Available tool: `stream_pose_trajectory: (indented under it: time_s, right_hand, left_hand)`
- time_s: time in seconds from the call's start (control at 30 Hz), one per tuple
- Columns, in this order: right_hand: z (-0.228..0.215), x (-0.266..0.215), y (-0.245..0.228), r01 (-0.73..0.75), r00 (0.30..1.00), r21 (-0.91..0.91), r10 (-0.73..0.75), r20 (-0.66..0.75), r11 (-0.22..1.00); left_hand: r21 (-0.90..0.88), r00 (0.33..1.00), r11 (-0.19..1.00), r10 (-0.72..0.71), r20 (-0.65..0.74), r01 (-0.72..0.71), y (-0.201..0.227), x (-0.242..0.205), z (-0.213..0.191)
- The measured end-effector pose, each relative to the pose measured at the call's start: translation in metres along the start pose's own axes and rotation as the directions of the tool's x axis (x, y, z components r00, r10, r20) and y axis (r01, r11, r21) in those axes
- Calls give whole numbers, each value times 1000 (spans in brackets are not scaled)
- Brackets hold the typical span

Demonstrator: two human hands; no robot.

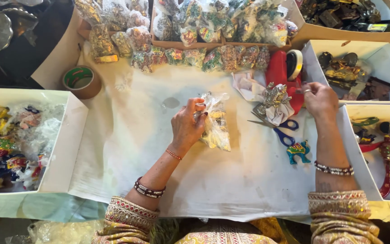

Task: Wrapping silver-colored religious artifacts or masks in bubble wrap for packaging.

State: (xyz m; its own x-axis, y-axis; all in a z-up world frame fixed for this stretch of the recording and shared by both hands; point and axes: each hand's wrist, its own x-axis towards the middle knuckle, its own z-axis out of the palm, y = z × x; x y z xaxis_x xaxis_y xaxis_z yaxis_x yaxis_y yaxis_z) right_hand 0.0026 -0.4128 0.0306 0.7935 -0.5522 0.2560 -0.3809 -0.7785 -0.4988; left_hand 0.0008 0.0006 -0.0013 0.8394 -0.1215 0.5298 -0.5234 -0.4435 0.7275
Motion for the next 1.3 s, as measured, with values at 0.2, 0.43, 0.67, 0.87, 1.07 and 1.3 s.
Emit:
stream_pose_trajectory:
  time_s: [0.2,0.43,0.67,0.87,1.07,1.3]
  right_hand:
    - [28,43,28,-232,946,478,84,312,847]
    - [8,24,29,-189,973,707,32,229,681]
    - [0,-28,35,-234,969,785,73,236,574]
    - [28,-45,59,-338,940,748,163,300,571]
    - [41,-39,86,-264,964,625,188,185,734]
    - [3,-70,52,-185,983,856,72,171,483]
  left_hand:
    - [-15,1000,1000,5,-7,-5,2,0,-1]
    - [-12,1000,1000,16,-11,-16,0,0,0]
    - [1,1000,1000,23,-7,-23,2,0,-2]
    - [6,1000,1000,22,-11,-22,4,0,-2]
    - [0,999,1000,29,-26,-29,5,0,-4]
    - [-10,1000,1000,-4,3,4,1,0,-1]
